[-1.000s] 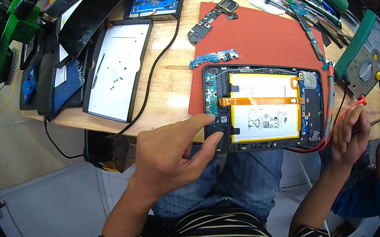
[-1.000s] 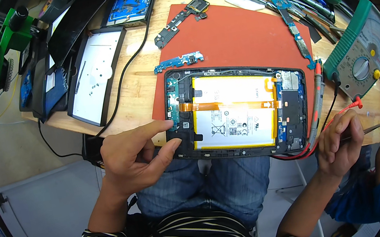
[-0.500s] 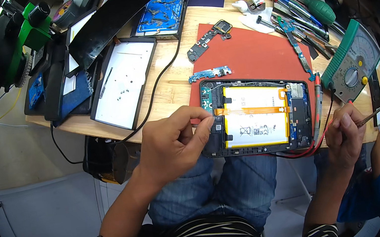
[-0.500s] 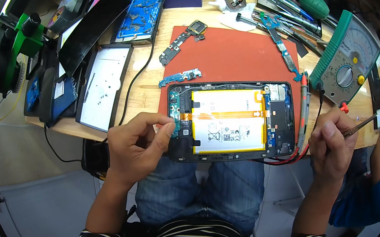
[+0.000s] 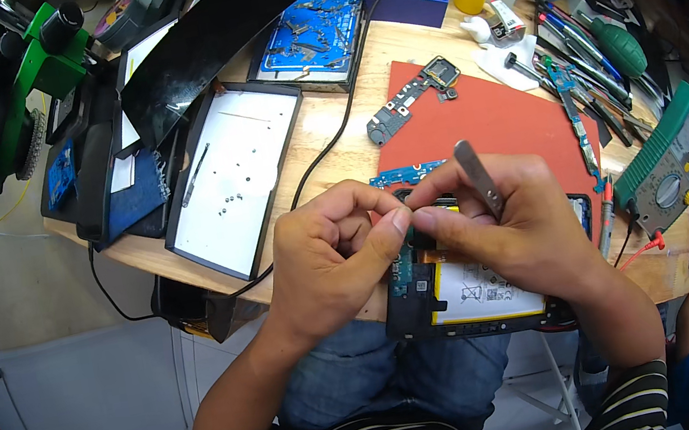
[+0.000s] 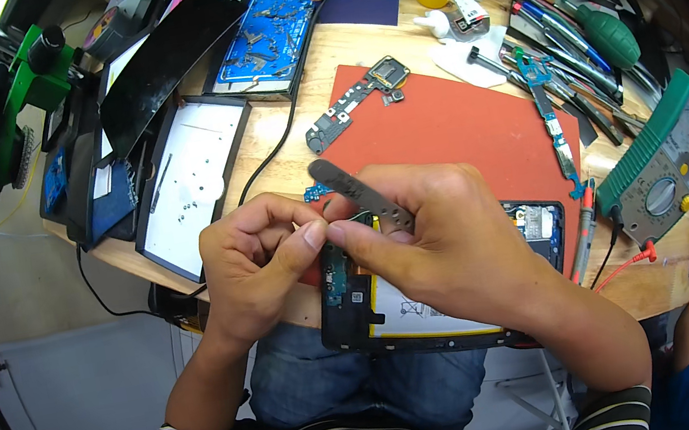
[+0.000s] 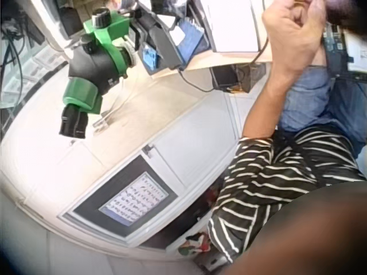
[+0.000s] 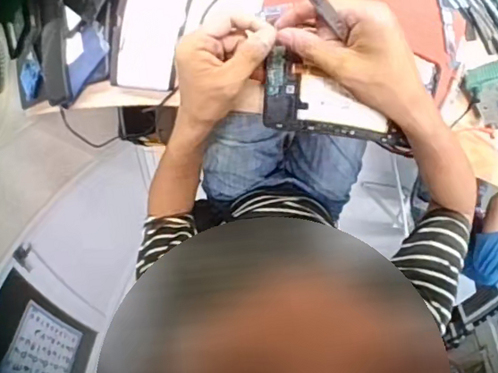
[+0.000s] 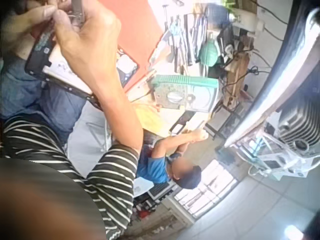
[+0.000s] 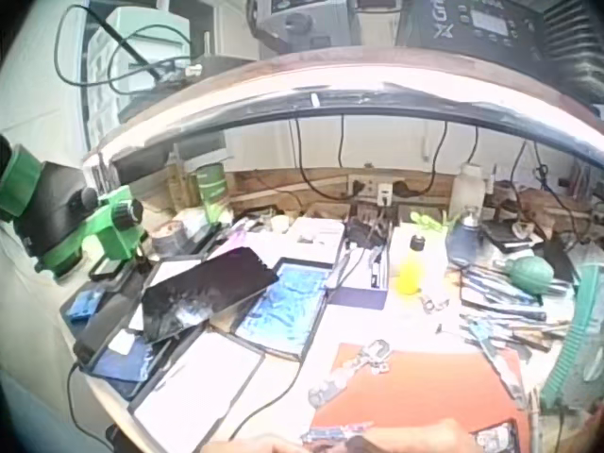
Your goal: The person removes the back cover of a tablet and uses tweezers to detach and reattach internal ribbon cables and connectors. They handle the battery, motherboard, and display assembly while working on the device placed on their lap.
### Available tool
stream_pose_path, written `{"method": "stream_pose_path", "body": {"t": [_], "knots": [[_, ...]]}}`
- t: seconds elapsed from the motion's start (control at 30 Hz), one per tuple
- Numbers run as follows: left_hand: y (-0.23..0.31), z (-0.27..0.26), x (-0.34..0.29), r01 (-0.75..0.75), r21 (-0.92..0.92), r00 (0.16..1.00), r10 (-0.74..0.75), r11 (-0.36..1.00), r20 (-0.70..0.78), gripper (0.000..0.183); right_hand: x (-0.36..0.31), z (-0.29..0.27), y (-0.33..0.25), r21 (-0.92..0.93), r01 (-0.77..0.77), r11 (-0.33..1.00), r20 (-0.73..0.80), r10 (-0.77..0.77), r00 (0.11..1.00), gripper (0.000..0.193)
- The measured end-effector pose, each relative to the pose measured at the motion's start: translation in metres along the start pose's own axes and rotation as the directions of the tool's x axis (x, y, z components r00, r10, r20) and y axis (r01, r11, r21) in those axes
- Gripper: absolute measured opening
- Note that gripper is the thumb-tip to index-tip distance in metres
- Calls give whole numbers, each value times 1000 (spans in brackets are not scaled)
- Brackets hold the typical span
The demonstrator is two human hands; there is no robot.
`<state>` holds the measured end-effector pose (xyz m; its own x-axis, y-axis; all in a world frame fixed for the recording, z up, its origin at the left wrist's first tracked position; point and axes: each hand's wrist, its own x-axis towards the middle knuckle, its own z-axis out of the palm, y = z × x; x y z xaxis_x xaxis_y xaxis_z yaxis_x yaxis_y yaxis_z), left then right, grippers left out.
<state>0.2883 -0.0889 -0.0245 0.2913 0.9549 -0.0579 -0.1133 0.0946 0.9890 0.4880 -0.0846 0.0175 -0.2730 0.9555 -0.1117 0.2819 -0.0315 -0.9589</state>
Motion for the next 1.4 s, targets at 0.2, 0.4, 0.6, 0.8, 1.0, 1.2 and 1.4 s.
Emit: {"method": "stream_pose_path", "body": {"t": [0.2,0.4,0.6,0.8,1.0,1.2,1.4], "knots": [[6,0,5,100,28,994,-101,995,31,7,-2,-5,8,119,-112,987,39,108,993,13],[10,-9,7,147,80,981,-155,986,116,17,0,-4,9,190,-214,958,38,211,977,9],[8,-1,7,124,10,991,-125,992,43,10,2,-5,11,205,-207,957,37,204,978,11],[10,0,9,160,14,986,-161,987,36,8,2,-5,7,207,-222,953,39,219,975,10],[11,-1,11,181,11,982,-182,983,49,8,3,-4,5,193,-243,951,36,240,970,8],[12,-7,12,219,36,971,-221,975,96,12,3,-5,5,174,-239,955,42,235,971,9],[13,-4,12,227,-26,971,-225,973,86,9,3,-3,6,164,-229,959,34,227,973,9]]}}
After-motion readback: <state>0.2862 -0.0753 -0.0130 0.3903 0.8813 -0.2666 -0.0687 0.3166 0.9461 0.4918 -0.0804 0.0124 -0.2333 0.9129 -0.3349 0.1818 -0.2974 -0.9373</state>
